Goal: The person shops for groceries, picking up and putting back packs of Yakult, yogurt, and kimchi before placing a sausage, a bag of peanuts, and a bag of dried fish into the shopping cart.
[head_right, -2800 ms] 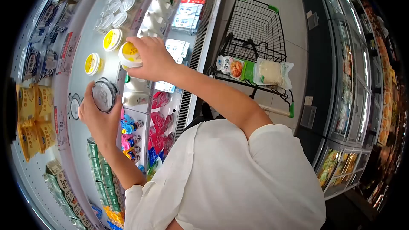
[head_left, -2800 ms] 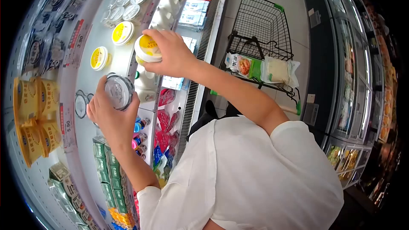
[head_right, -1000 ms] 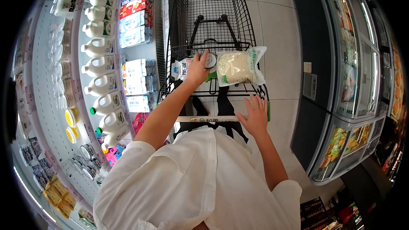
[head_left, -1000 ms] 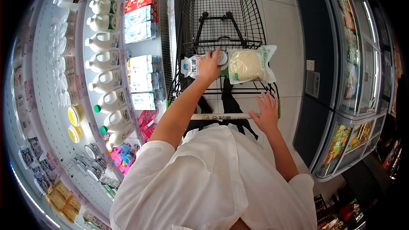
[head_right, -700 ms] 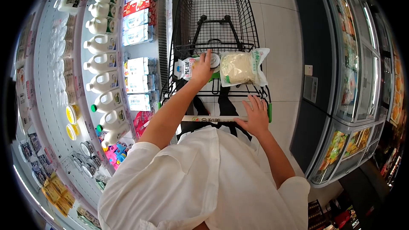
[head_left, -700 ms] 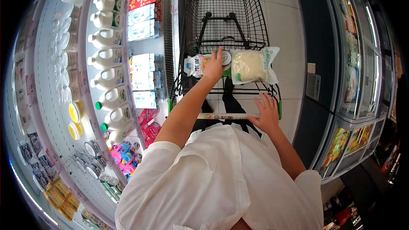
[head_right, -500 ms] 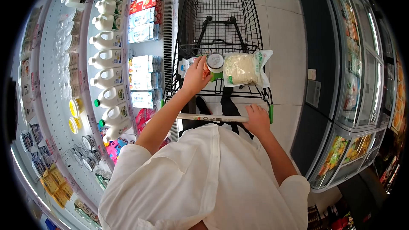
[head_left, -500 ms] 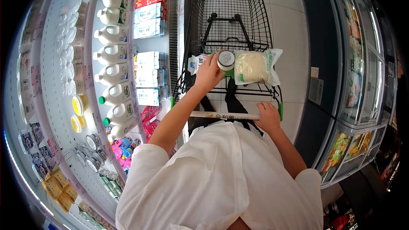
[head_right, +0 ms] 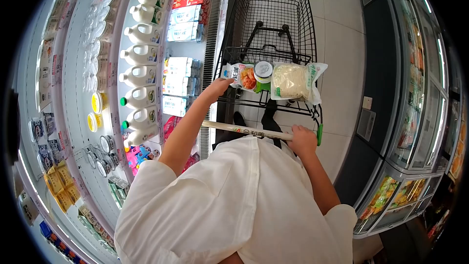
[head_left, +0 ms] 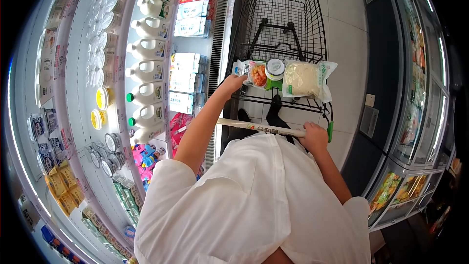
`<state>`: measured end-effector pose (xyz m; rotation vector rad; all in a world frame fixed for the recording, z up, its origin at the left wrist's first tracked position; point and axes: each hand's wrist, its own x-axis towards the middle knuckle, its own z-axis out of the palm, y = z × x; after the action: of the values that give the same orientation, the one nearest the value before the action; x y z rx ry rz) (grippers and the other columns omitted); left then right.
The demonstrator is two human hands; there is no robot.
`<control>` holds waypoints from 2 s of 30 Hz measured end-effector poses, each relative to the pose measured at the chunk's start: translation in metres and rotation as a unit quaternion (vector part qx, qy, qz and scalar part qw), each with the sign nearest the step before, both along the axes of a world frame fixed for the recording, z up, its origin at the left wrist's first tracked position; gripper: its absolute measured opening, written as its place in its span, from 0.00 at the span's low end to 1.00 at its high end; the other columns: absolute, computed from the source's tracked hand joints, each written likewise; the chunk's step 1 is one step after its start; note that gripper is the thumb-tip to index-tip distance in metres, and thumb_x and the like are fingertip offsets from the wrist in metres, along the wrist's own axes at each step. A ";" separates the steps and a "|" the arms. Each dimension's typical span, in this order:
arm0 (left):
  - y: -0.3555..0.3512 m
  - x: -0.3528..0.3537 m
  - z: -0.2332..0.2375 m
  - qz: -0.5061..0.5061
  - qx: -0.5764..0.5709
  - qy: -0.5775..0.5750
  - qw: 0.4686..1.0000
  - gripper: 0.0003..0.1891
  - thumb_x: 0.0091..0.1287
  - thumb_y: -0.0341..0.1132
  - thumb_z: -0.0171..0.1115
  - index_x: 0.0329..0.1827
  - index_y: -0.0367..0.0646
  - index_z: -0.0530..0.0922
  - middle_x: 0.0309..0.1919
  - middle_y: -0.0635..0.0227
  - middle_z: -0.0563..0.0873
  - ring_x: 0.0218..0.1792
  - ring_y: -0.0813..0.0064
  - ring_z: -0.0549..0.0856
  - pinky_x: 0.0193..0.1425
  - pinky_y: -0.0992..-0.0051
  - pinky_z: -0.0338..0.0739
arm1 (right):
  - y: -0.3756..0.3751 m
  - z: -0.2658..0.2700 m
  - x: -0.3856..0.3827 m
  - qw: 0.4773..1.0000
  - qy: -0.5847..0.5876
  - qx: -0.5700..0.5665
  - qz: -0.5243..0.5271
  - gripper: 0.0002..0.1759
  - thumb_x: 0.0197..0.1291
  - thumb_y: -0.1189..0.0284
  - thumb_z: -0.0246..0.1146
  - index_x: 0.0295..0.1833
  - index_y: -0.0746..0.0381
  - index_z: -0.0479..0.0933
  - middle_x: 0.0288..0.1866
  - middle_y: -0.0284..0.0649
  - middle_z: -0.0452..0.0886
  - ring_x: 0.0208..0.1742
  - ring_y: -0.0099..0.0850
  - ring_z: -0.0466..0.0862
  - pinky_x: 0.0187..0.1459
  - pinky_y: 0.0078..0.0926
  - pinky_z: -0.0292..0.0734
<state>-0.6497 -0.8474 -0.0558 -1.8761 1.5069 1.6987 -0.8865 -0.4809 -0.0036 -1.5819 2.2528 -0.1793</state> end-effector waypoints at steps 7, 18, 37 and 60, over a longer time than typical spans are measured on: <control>0.010 -0.013 -0.059 0.398 0.153 0.139 0.894 0.34 0.83 0.46 0.66 0.87 0.38 0.71 0.86 0.48 0.72 0.87 0.50 0.67 0.91 0.37 0.59 | -0.001 0.004 -0.004 1.000 -0.018 -0.006 0.022 0.19 0.65 0.53 0.80 0.40 0.57 0.85 0.35 0.41 0.89 0.34 0.46 0.90 0.39 0.45 0.85; 0.025 -0.038 -0.053 0.582 0.021 0.089 0.808 0.14 0.78 0.35 0.72 0.60 0.37 0.85 0.57 0.59 0.87 0.49 0.64 0.85 0.53 0.60 0.83 | -0.001 0.001 -0.004 1.000 -0.006 0.015 0.027 0.20 0.67 0.52 0.78 0.40 0.58 0.84 0.35 0.42 0.88 0.35 0.48 0.91 0.39 0.47 0.86; 0.020 -0.010 -0.063 0.081 -0.372 0.009 0.925 0.16 0.80 0.39 0.63 0.44 0.33 0.88 0.41 0.37 0.91 0.50 0.32 0.91 0.55 0.44 0.85 | 0.000 0.000 0.000 0.999 0.010 0.022 0.037 0.20 0.67 0.52 0.78 0.40 0.57 0.84 0.34 0.41 0.88 0.35 0.47 0.91 0.39 0.46 0.86; 0.043 0.086 0.063 -0.512 -0.260 0.137 0.807 0.33 0.69 0.69 0.75 0.45 0.41 0.89 0.39 0.54 0.93 0.44 0.49 0.93 0.52 0.53 0.87 | -0.020 0.001 -0.013 1.000 0.014 0.019 -0.012 0.24 0.60 0.48 0.79 0.40 0.58 0.84 0.37 0.43 0.89 0.38 0.48 0.92 0.41 0.48 0.87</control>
<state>-0.5633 -0.8046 0.0067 -0.5717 2.5980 1.0642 -0.9000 -0.5005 -0.0025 -1.5469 2.2837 -0.1199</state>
